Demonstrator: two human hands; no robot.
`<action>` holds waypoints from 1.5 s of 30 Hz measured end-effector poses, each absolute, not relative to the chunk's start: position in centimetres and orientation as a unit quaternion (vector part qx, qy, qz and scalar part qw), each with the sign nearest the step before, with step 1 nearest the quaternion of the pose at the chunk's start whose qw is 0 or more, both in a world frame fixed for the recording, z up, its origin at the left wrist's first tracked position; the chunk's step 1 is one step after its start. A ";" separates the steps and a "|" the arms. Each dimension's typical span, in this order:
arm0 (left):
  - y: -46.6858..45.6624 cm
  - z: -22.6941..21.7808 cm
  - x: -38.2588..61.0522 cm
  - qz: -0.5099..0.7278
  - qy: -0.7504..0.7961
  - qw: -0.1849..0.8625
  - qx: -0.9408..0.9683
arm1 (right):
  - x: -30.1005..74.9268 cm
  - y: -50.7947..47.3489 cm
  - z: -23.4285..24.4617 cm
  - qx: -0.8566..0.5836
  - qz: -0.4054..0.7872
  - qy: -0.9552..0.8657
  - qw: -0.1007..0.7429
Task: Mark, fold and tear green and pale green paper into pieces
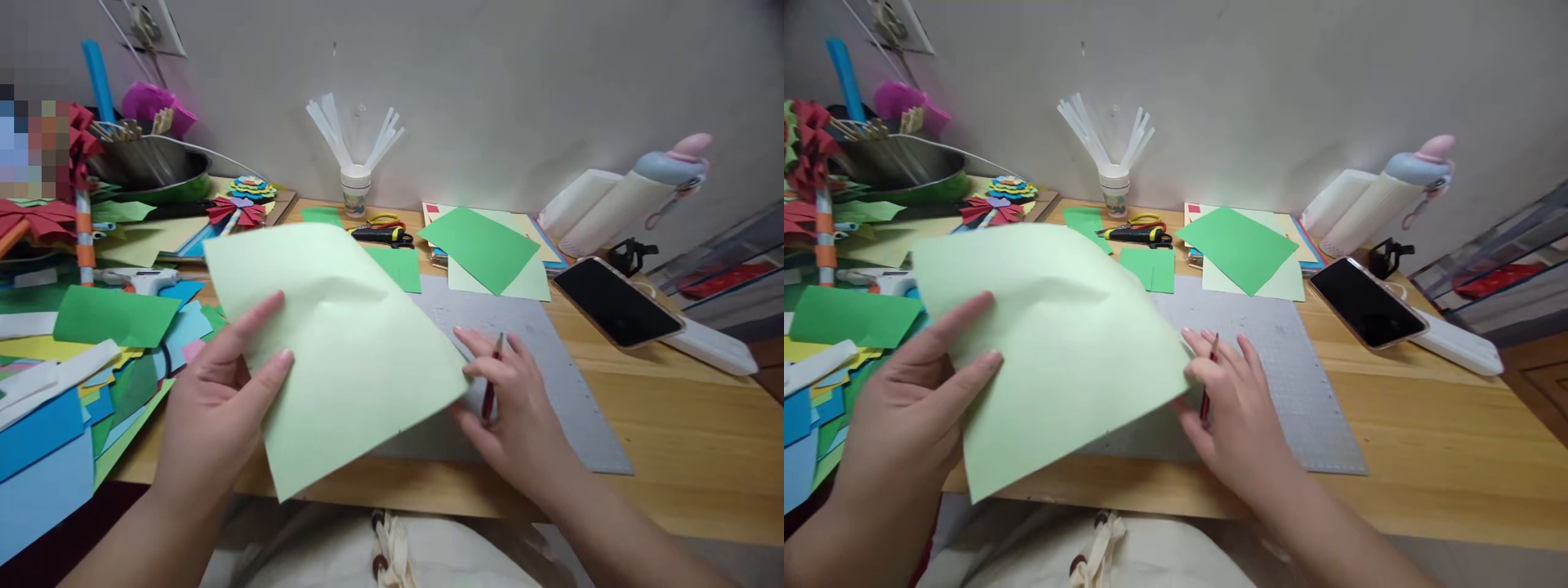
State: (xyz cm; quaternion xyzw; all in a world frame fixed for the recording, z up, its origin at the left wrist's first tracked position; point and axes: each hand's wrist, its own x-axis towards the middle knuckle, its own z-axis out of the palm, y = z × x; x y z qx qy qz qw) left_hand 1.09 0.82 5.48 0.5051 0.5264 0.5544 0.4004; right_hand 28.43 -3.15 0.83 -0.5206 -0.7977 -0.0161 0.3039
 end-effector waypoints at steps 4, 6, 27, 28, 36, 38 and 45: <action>2.6 8.1 0.9 0.557 0.439 0.041 0.704 | 28.6 -0.4 1.3 -0.534 0.032 -0.783 0.318; 3.5 9.9 1.0 0.486 0.342 -0.102 0.798 | 28.7 0.2 1.5 -0.544 0.058 -0.755 0.363; -0.4 2.0 1.9 0.110 0.378 0.096 0.914 | 34.2 -5.2 -0.4 -0.479 0.112 -0.838 0.236; 0.2 2.0 1.3 0.107 0.398 0.155 0.898 | 34.3 -5.0 -0.3 -0.498 0.142 -0.823 0.234; 7.4 4.5 3.0 0.088 0.577 0.374 0.721 | 30.1 -1.1 2.6 -0.490 0.010 -0.772 0.406; 8.5 4.8 4.0 0.103 0.579 0.424 0.689 | 27.9 -0.5 3.4 -0.415 0.027 -0.847 0.331; 8.9 2.8 5.0 0.118 0.546 0.438 0.704 | 24.2 1.2 1.7 -0.370 0.084 -0.907 0.183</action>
